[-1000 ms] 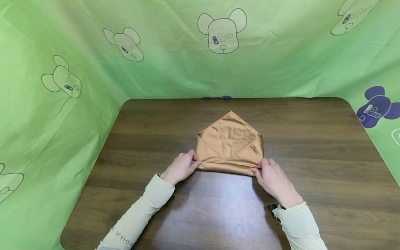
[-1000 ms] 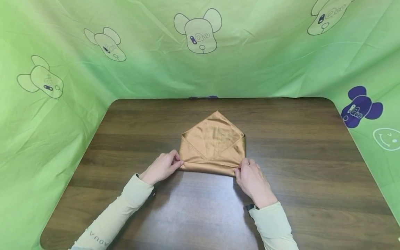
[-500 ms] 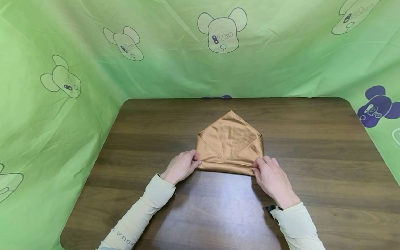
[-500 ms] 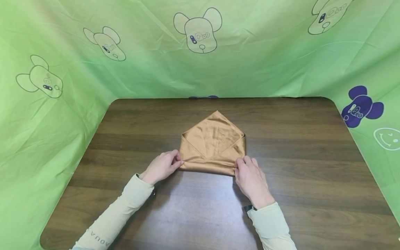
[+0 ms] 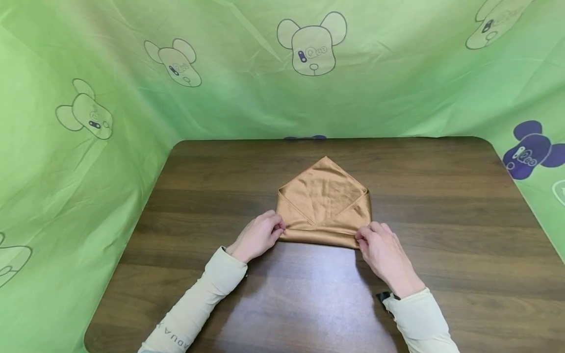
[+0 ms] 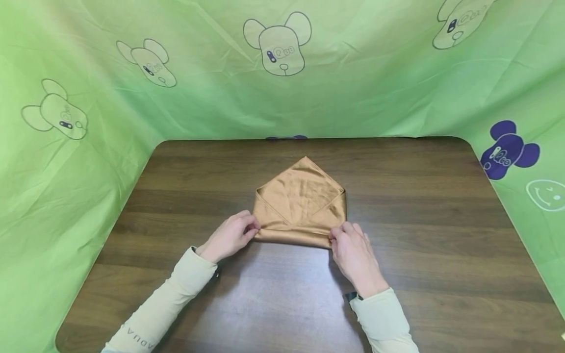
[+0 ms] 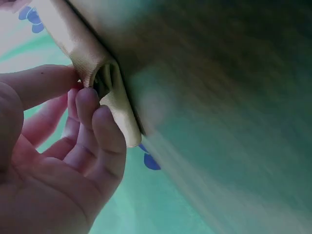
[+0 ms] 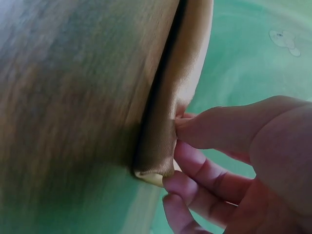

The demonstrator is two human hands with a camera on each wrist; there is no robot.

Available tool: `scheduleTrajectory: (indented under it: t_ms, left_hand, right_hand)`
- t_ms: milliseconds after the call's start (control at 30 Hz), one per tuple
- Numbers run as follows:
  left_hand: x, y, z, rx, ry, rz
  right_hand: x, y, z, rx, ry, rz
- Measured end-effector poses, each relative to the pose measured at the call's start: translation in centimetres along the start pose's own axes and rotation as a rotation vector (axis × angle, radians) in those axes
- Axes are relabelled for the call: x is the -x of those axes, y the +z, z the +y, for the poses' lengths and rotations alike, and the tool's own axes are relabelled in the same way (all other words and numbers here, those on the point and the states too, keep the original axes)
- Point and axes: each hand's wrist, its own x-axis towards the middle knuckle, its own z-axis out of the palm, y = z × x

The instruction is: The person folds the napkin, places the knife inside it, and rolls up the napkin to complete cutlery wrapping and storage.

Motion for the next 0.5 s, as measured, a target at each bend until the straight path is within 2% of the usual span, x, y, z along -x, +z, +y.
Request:
scheduleTrajectory:
  t_ms: [267, 500]
  left_hand:
    - [0.7, 0.2, -0.2, -0.099, 0.113, 0.055]
    - [1.2, 0.1, 0.0, -0.182, 0.152, 0.101]
  right_hand:
    - [0.1, 0.0, 0.3, -0.051, -0.064, 0.042]
    - [0.5, -0.2, 0.9, -0.087, -0.102, 0.007]
